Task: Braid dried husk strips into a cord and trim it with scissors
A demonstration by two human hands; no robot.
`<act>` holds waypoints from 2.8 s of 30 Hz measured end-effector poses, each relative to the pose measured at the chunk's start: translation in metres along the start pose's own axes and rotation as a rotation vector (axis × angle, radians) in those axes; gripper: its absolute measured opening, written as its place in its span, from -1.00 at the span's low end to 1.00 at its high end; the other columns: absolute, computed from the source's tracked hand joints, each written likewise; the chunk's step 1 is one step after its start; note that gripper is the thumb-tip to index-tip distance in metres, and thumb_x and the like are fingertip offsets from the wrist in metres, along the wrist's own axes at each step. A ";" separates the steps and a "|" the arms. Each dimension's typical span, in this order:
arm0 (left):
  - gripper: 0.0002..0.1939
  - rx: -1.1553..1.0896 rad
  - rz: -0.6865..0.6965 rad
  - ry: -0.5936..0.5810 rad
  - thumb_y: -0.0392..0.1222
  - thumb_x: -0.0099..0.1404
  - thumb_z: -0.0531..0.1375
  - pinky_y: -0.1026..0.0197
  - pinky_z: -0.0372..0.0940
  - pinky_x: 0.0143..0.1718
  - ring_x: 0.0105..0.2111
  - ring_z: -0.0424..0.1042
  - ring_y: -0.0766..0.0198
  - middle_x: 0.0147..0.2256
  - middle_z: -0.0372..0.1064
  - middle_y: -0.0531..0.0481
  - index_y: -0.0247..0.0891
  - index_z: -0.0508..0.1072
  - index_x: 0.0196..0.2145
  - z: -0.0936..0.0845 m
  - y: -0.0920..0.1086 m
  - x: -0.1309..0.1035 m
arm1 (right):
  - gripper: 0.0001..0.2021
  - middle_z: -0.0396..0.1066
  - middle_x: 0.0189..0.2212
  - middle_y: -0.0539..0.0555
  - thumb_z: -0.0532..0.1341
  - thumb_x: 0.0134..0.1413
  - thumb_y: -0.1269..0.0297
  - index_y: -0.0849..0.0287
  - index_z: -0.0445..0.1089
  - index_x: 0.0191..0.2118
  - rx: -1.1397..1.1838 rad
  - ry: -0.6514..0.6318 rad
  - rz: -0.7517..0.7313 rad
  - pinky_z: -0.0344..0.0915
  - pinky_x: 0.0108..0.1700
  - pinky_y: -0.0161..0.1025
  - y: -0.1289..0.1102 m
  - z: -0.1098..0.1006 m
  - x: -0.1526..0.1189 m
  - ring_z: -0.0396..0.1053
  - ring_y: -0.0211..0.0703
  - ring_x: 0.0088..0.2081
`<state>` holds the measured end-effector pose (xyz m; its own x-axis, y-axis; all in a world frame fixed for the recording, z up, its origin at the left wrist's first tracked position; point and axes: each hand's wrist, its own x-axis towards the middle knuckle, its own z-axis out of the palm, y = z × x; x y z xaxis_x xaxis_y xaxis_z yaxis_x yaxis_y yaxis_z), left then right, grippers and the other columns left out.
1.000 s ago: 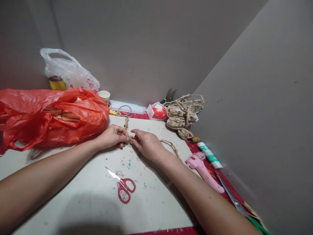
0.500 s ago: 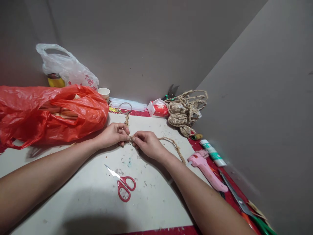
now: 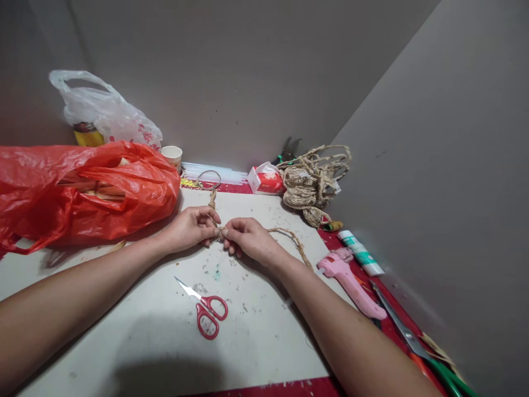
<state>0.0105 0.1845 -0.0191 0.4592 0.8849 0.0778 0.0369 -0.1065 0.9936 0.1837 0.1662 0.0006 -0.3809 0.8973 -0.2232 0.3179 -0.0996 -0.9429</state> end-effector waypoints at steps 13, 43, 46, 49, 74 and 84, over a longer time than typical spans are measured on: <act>-0.92 0.054 -0.038 0.017 -0.39 0.06 0.19 0.42 0.12 -0.63 -0.70 0.24 0.48 -0.71 0.24 0.15 -0.34 0.32 -0.50 0.000 0.005 -0.001 | -0.77 0.27 -0.63 -0.03 0.11 0.05 0.17 0.21 0.28 -0.50 -0.290 0.058 -0.101 0.10 -0.57 -0.37 -0.002 0.004 -0.002 0.18 -0.35 -0.60; -0.88 -0.172 -0.182 0.084 -0.46 0.07 0.22 0.39 0.21 -0.62 -0.69 0.30 0.46 -0.67 0.32 0.06 -0.37 0.33 -0.51 -0.001 0.008 0.000 | -0.68 0.46 -0.30 0.14 0.05 0.18 0.25 0.20 0.27 0.02 -1.099 0.251 -0.611 0.22 -0.30 -0.24 0.005 -0.011 -0.004 0.37 -0.16 -0.36; -0.88 -0.182 -0.174 0.076 -0.47 0.07 0.21 0.39 0.22 -0.62 -0.69 0.30 0.46 -0.68 0.31 0.08 -0.37 0.33 -0.50 -0.001 0.007 0.000 | -0.74 0.46 -0.31 0.14 0.01 0.22 0.24 0.21 0.37 -0.12 -1.099 0.191 -0.608 0.21 -0.31 -0.26 0.006 -0.011 0.000 0.37 -0.17 -0.35; -0.89 -0.146 -0.167 0.066 -0.47 0.06 0.20 0.41 0.19 -0.64 -0.70 0.29 0.46 -0.69 0.30 0.09 -0.37 0.32 -0.50 -0.001 0.006 0.000 | -0.75 0.45 -0.35 0.12 -0.01 0.22 0.28 0.20 0.39 -0.24 -0.996 0.102 -0.573 0.20 -0.30 -0.28 0.005 -0.011 0.002 0.35 -0.20 -0.37; -0.89 0.023 -0.016 0.030 -0.30 0.08 0.22 0.33 0.25 -0.49 -0.55 0.36 0.39 -0.53 0.38 0.03 -0.36 0.37 -0.40 0.005 0.003 -0.002 | -0.89 -0.11 -0.68 -0.17 0.05 -0.03 0.43 0.23 0.13 -0.53 0.801 -0.213 0.438 -0.30 -0.74 -0.53 0.000 -0.009 0.007 -0.21 -0.50 -0.71; -0.96 0.228 0.097 0.080 -0.32 0.08 0.16 0.34 0.19 -0.48 -0.54 0.29 0.39 -0.55 0.34 0.07 -0.33 0.41 -0.47 0.002 0.002 -0.003 | -0.90 -0.09 -0.70 -0.16 0.08 -0.06 0.41 0.24 0.16 -0.53 0.790 -0.198 0.422 -0.31 -0.74 -0.51 0.000 -0.009 0.006 -0.24 -0.49 -0.70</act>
<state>0.0112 0.1807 -0.0180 0.3994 0.8975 0.1869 0.1998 -0.2842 0.9377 0.1897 0.1753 0.0013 -0.5333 0.6366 -0.5571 -0.1937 -0.7329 -0.6521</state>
